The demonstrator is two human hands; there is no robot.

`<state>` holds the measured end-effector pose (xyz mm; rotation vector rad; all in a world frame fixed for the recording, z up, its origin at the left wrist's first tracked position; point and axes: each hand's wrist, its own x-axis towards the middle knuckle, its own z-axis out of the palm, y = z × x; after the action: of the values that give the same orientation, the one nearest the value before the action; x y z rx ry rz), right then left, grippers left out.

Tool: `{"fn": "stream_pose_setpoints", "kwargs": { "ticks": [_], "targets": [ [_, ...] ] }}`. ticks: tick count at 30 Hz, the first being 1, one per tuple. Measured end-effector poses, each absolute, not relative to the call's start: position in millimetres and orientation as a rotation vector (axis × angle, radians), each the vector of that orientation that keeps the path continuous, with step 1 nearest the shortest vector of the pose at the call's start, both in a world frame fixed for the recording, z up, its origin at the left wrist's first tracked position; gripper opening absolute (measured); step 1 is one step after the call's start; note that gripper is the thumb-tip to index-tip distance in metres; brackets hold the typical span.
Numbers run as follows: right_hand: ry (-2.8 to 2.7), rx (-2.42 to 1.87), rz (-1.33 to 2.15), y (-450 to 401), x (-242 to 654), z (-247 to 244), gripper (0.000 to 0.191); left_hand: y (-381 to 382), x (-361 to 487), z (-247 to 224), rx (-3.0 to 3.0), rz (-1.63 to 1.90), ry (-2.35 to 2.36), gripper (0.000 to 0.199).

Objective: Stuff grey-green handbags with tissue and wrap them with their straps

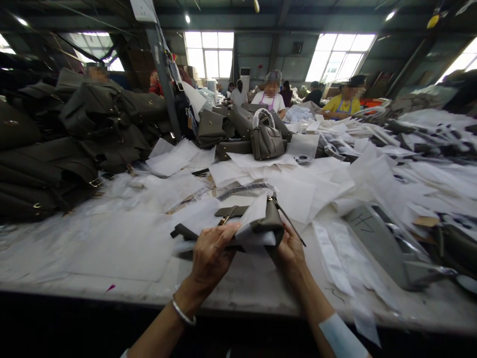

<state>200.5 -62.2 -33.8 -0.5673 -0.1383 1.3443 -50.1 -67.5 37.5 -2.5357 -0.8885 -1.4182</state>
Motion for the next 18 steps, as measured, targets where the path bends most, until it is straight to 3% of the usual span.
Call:
{"fn": "stream_pose_setpoints", "kwargs": {
  "ticks": [9,15,18],
  "targets": [
    [-0.091,-0.576,1.363,-116.9,169.9,-20.2,0.047,-59.1,-43.8,51.3,-2.53,-1.371,-1.21,0.052],
    [-0.359,-0.926,1.308,-130.0,168.8,-20.3,0.051,-63.6,-34.0,42.6,-2.571,-1.253,-1.166,0.056],
    [-0.546,-1.179,1.229,-138.3,167.6,-17.6,0.039,-70.4,-28.0,29.0,-2.599,-1.159,-1.036,0.056]
  ]
}}
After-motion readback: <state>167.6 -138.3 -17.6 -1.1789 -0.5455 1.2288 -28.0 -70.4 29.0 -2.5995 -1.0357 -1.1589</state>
